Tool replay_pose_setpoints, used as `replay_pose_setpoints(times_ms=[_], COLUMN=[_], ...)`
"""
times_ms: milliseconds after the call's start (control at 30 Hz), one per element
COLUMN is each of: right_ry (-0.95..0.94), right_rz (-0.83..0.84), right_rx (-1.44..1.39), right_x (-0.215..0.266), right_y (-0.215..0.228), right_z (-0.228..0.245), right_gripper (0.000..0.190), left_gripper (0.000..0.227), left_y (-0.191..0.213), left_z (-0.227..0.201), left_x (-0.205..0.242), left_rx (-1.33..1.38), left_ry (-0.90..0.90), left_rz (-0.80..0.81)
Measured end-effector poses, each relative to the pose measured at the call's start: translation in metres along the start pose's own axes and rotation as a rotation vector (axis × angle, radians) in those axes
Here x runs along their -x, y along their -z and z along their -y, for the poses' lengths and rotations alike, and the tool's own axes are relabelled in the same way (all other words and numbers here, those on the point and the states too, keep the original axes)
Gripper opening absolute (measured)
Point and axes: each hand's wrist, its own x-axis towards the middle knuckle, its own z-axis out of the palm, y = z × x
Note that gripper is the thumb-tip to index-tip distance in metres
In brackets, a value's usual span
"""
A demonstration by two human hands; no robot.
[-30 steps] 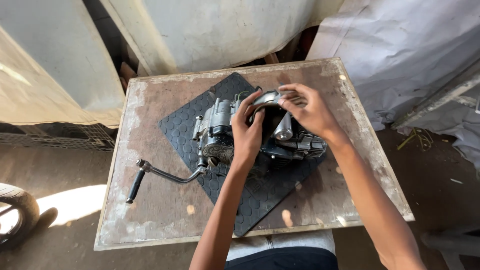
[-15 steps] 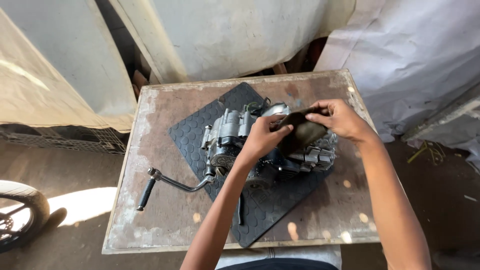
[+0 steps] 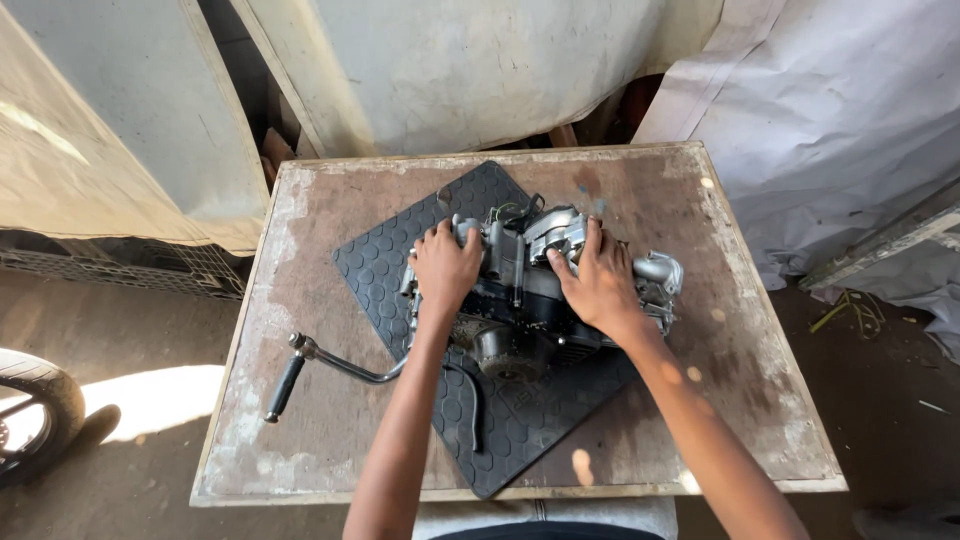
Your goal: The person cleans a motorcycle engine placed on a table using a cloth. They wipe various parts of the engine, including the cylinder head and crankcase, and rotate the engine to access different sides.
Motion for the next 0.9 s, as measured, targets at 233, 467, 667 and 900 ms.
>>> replay_pose_setpoints(times_ms=[233,467,667,900], right_ry=[-0.088,-0.301,-0.294,-0.056], right_rz=[0.12,0.166,0.022,-0.199], right_rx=[-0.321,-0.213,-0.183,0.144], right_x=[-0.025,-0.052,-0.038,0.042], right_y=[0.015,-0.006,-0.014,-0.002], right_z=[0.011,-0.012,-0.006,0.065], right_gripper=[0.103,0.113,0.109,0.105], left_gripper=[0.055,0.059,0.066,0.066], left_y=[0.007,0.005,0.002,0.007], left_z=[-0.007,-0.004,0.002,0.003], left_x=[0.004,0.005,0.003,0.005], left_rx=[0.042,0.063,0.094,0.13], left_ry=[-0.027,-0.037,-0.084,-0.075], left_rz=[-0.037,-0.041,-0.081,-0.077])
